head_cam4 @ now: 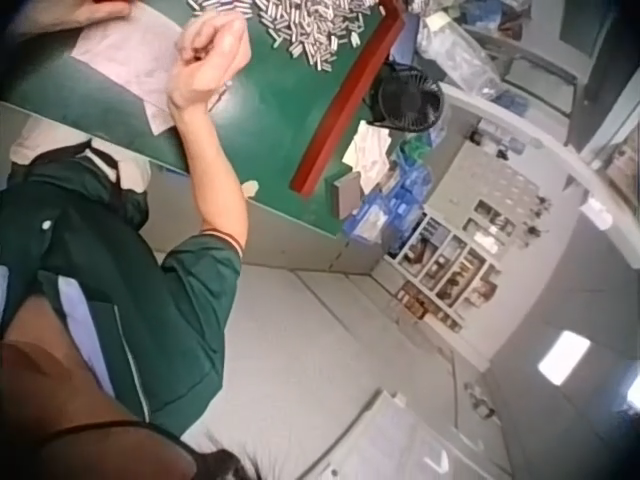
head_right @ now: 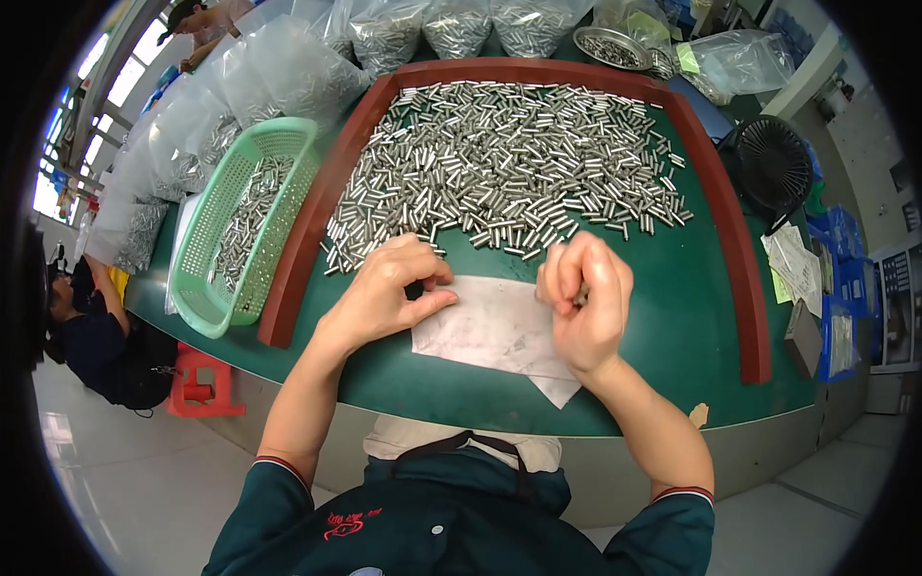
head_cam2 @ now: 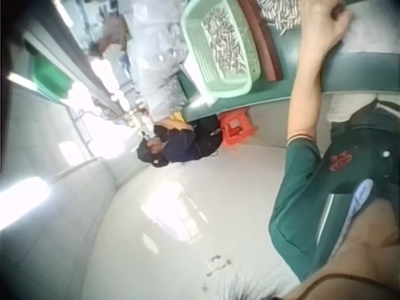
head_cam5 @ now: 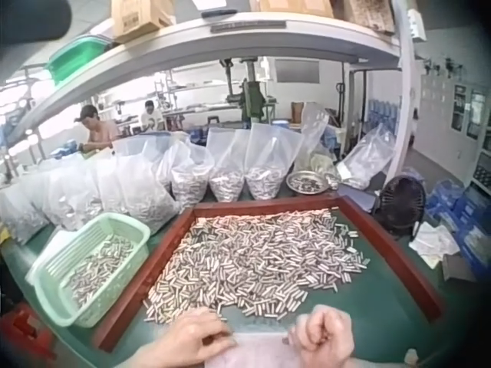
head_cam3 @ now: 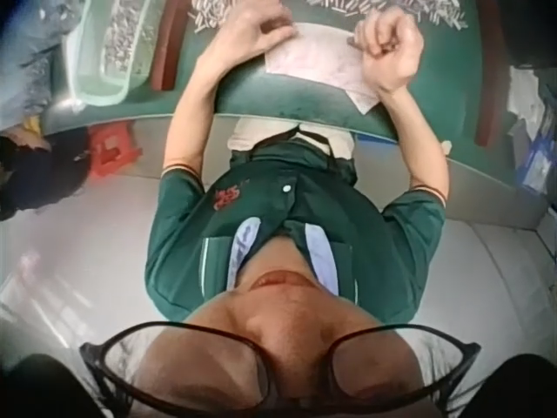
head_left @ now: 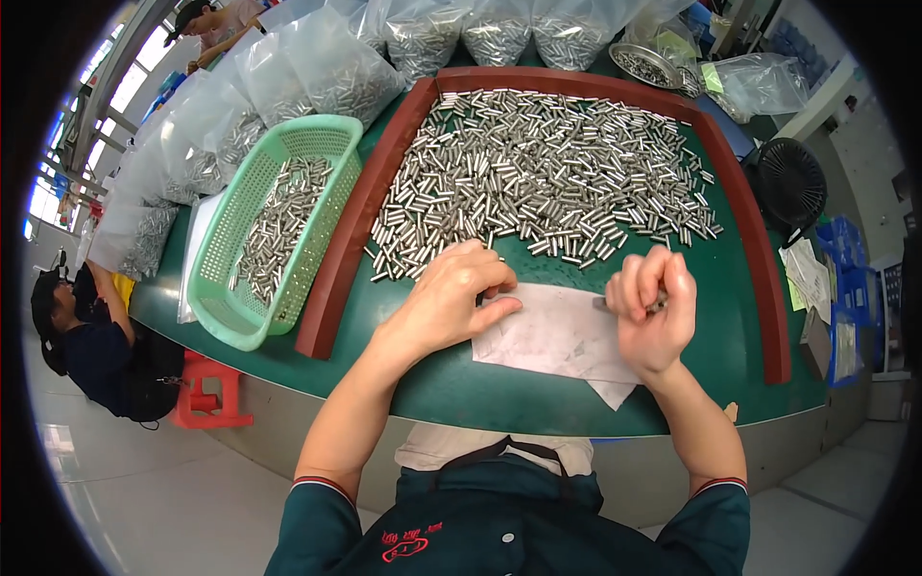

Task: The recorder is using a small tool to inspect and clean the inside of small cylindrical metal components at an industrial workbench.

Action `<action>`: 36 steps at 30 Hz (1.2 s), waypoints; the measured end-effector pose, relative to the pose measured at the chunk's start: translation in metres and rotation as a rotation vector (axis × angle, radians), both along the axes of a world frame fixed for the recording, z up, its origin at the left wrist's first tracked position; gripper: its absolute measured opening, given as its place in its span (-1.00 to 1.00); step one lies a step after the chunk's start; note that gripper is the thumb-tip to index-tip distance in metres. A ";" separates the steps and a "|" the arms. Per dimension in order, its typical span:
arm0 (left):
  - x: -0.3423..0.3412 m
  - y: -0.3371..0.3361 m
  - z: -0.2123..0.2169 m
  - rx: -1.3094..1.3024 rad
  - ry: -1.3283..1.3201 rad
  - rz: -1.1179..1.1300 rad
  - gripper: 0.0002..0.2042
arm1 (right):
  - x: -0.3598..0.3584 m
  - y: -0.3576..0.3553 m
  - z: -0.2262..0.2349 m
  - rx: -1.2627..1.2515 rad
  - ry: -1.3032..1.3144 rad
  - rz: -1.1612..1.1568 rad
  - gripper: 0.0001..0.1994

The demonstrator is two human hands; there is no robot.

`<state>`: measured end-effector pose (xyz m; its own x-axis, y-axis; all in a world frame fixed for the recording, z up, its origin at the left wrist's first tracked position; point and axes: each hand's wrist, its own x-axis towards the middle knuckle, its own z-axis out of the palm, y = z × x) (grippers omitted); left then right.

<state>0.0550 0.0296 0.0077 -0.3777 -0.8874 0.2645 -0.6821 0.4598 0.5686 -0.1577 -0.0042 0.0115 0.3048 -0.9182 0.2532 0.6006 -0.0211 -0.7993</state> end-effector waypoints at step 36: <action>0.136 0.334 0.030 0.004 1.387 1.088 -0.84 | 0.004 0.001 0.014 0.111 -0.020 -0.001 -0.65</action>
<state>0.1912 0.3636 0.0374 0.8124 -0.5623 -0.1541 0.2924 0.1642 0.9421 -0.1533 -0.0030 0.0254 0.2996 -0.9413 0.1558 0.6161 0.0662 -0.7849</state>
